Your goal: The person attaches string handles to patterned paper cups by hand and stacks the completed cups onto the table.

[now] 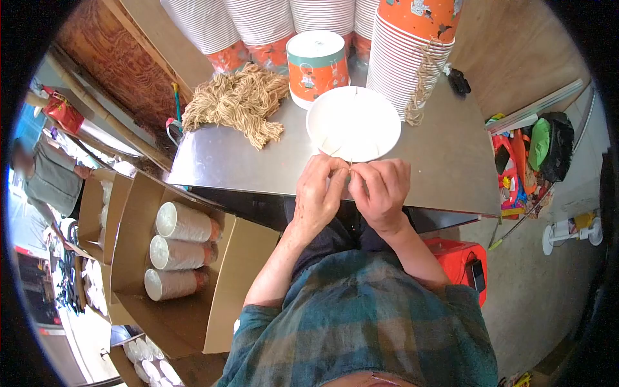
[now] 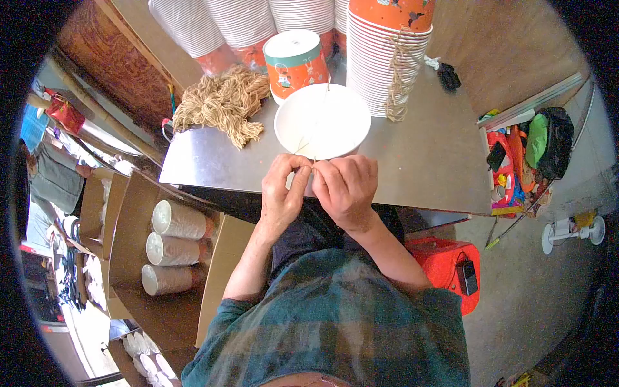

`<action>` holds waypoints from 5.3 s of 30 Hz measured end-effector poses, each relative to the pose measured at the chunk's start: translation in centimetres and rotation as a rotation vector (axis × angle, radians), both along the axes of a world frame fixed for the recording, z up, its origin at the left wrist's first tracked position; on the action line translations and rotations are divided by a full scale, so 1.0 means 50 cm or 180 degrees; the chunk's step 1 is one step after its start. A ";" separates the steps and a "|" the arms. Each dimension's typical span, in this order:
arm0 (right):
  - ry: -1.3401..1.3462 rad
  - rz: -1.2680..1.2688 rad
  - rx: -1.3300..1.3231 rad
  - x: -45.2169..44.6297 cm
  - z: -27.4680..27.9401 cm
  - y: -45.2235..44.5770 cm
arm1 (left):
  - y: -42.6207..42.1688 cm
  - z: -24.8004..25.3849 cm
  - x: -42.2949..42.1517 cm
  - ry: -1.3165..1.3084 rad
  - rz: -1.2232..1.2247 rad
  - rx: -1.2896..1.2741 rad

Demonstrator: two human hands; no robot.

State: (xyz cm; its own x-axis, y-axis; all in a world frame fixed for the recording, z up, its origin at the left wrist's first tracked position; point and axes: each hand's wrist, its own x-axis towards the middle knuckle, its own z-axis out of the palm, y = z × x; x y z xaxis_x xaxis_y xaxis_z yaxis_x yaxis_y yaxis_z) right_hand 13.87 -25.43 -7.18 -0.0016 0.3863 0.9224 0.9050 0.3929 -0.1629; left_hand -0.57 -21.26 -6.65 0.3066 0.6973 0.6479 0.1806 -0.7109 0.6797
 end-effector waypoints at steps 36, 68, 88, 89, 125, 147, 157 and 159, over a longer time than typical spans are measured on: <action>0.0302 0.0298 -0.0353 0.004 0.008 -0.016 | -0.033 -0.034 -0.003 -0.0175 0.0090 -0.0544; 0.0788 0.1113 -0.0844 0.015 0.032 -0.039 | -0.025 -0.011 0.001 0.0217 0.0173 0.0016; -0.0421 0.0429 -0.0674 0.039 0.009 -0.038 | -0.010 -0.019 -0.027 -0.0425 -0.0869 -0.2320; -0.0420 0.0430 -0.0675 0.039 0.010 -0.038 | -0.011 -0.014 -0.026 -0.0424 -0.0868 -0.2321; 0.1330 0.1251 -0.1188 0.062 0.071 -0.015 | -0.006 0.012 -0.044 0.0379 -0.0054 -0.0742; 0.1723 0.0907 -0.1036 0.096 0.044 -0.078 | -0.011 0.011 -0.019 0.0580 0.0210 0.0152; 0.1320 0.0340 -0.1304 0.108 0.001 -0.092 | -0.011 0.006 -0.021 0.0537 0.0173 0.0166; 0.1436 0.0328 -0.1343 0.108 -0.003 -0.094 | -0.012 0.005 -0.020 0.0533 0.0182 0.0175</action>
